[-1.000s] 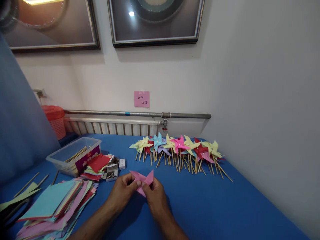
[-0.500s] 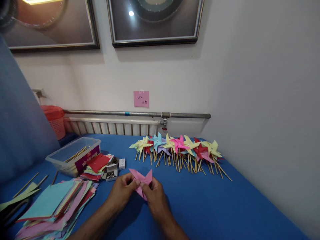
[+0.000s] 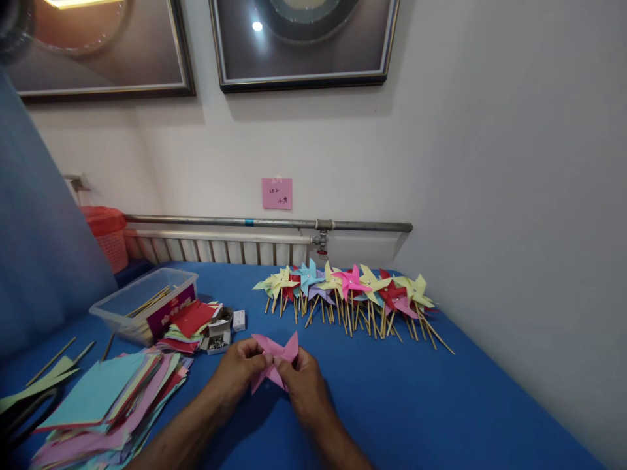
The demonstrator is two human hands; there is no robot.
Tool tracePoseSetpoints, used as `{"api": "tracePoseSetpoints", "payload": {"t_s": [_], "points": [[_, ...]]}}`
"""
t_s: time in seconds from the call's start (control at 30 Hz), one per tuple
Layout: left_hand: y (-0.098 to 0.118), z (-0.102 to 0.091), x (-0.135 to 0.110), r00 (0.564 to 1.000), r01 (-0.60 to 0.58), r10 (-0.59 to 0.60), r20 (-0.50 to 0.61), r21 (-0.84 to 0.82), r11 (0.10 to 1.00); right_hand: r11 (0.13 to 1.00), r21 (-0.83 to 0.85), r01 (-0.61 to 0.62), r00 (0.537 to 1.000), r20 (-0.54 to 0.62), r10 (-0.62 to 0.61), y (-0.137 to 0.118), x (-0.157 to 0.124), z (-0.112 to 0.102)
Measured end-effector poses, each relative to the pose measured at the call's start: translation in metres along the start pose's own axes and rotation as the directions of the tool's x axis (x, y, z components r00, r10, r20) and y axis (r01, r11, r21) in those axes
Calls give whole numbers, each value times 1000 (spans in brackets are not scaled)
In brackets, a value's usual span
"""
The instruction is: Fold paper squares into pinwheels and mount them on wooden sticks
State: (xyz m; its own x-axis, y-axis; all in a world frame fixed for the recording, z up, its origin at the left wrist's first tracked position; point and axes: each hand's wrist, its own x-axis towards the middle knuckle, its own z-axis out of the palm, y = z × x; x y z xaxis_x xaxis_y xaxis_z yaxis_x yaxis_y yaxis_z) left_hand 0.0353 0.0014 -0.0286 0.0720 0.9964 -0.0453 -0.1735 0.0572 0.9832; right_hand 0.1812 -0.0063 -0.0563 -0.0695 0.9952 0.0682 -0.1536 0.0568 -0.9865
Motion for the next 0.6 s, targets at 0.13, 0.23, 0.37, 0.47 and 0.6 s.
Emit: {"api": "tracePoseSetpoints", "payload": {"t_s": [0.13, 0.23, 0.37, 0.47, 0.6], "points": [[-4, -2, 1, 998, 12, -8, 61, -63, 998, 1000, 23, -13, 999, 31, 12, -8, -2, 2], [-3, -2, 1, 998, 12, -9, 61, -51, 999, 998, 63, -23, 997, 73, 18, -13, -4, 4], [-3, -3, 0, 996, 11, -9, 83, -20, 1000, 994, 88, -61, 995, 84, 54, -15, -5, 5], [-3, -2, 0, 995, 21, -18, 99, -34, 999, 995, 87, -56, 997, 64, 51, -14, -4, 4], [2, -1, -1, 997, 35, -35, 66, 7, 999, 998, 55, -41, 998, 44, 38, -13, -4, 3]]}}
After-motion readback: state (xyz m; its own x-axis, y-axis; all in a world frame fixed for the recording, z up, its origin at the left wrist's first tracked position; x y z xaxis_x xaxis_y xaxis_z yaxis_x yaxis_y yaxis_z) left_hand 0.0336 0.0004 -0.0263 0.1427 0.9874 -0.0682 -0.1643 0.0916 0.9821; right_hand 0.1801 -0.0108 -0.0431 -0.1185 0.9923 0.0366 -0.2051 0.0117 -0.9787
